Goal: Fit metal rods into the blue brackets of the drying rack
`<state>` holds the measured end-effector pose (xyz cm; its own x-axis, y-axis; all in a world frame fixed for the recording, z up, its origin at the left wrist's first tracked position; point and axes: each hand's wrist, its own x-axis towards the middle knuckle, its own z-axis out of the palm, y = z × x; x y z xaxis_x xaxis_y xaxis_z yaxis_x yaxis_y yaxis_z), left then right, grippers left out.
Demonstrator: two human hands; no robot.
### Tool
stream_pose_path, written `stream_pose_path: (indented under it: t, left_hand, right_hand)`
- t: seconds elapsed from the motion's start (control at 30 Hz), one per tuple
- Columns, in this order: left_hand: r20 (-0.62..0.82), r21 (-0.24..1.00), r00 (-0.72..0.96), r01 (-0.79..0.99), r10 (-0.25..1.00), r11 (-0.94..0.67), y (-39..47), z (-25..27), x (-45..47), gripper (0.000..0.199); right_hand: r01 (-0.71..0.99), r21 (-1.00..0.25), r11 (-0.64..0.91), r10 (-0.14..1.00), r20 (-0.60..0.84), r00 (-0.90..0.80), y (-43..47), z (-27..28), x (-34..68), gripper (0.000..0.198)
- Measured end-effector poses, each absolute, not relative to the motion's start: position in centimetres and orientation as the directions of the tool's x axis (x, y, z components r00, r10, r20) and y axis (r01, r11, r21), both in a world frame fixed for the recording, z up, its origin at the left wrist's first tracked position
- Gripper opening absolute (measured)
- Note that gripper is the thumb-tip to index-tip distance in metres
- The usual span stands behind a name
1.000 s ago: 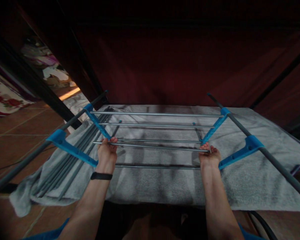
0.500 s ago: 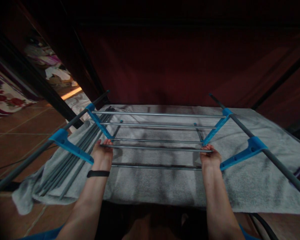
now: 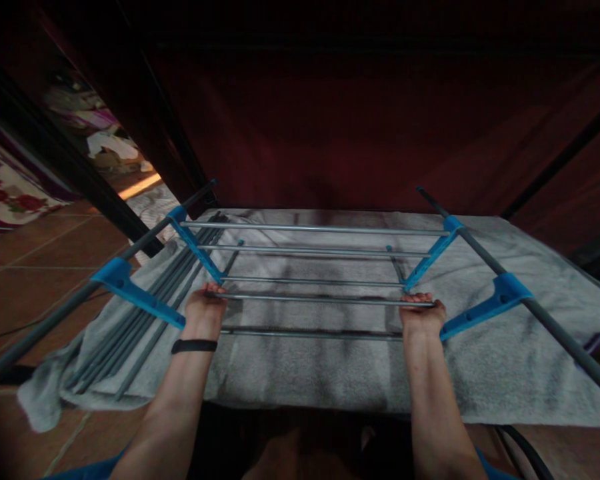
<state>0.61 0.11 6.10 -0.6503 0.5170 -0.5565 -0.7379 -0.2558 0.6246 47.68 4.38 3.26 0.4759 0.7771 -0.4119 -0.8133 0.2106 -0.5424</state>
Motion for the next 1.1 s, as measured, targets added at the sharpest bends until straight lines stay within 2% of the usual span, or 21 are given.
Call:
stream_pose_path:
  t: [0.1,0.5,0.67,0.87,1.1]
  left_hand:
    - [-0.562,0.618,-0.653,-0.74,0.508,-0.266,0.0,6.3,0.4,0.021]
    - [-0.573,0.609,-0.636,-0.752,0.517,-0.25,0.1,5.9,0.1,0.02]
    - [-0.566,0.584,-0.627,-0.763,0.536,-0.276,-0.1,6.2,0.0,0.022]
    - [-0.571,0.548,-0.615,-0.779,0.544,-0.305,0.2,6.4,-0.1,0.023]
    - [-0.567,0.523,-0.586,-0.799,0.579,-0.297,0.9,6.1,0.0,0.02]
  right_hand:
    - [-0.825,-0.52,0.224,0.767,-0.428,0.478,4.4,3.4,47.8,0.036]
    - [-0.791,-0.58,0.193,0.744,-0.439,0.504,4.3,3.7,46.2,0.041]
    - [-0.791,-0.58,0.193,0.747,-0.436,0.502,4.6,3.7,46.4,0.039]
    - [-0.828,-0.514,0.225,0.768,-0.429,0.476,5.1,3.7,46.7,0.036]
    - [-0.803,-0.559,0.208,0.782,-0.398,0.48,5.7,2.8,47.1,0.028]
